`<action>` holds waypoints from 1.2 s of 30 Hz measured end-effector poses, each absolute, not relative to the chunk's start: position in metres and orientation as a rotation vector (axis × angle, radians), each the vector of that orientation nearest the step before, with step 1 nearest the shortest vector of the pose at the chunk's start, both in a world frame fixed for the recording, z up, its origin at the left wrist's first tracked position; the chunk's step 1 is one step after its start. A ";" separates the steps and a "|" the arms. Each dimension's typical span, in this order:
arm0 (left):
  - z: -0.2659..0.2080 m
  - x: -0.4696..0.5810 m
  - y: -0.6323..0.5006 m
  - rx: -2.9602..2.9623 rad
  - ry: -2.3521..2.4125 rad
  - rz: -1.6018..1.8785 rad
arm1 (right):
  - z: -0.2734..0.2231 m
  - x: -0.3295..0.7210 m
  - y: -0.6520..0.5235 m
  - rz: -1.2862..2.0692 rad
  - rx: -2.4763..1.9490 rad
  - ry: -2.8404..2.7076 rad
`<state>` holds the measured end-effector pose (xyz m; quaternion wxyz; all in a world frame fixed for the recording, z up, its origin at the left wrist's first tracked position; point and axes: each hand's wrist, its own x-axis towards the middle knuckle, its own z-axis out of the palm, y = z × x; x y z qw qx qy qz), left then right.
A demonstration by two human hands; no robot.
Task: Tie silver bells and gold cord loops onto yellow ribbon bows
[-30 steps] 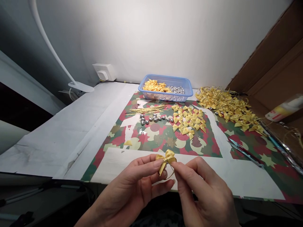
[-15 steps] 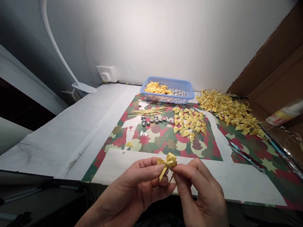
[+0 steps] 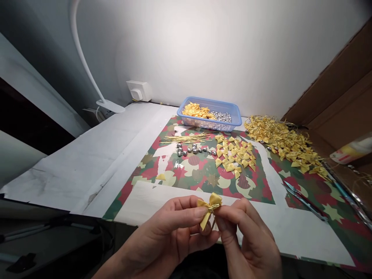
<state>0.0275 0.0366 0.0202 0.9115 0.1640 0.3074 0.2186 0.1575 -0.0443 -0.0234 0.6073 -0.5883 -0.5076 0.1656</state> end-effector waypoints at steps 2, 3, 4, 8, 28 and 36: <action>0.019 0.027 0.036 0.347 0.649 0.446 | -0.024 0.157 -0.045 0.396 -1.364 -1.157; 0.019 0.027 0.036 0.353 0.651 0.447 | -0.024 0.157 -0.045 0.398 -1.368 -1.155; 0.019 0.026 0.036 0.364 0.650 0.447 | -0.024 0.157 -0.045 0.399 -1.373 -1.156; 0.019 0.026 0.037 0.417 0.657 0.446 | -0.023 0.157 -0.046 0.377 -1.407 -1.170; 0.012 0.029 0.030 0.880 0.877 0.602 | -0.025 0.165 -0.044 0.319 -1.494 -1.164; 0.018 0.036 0.029 1.117 0.951 0.670 | -0.018 0.170 -0.034 -0.219 -1.496 -1.585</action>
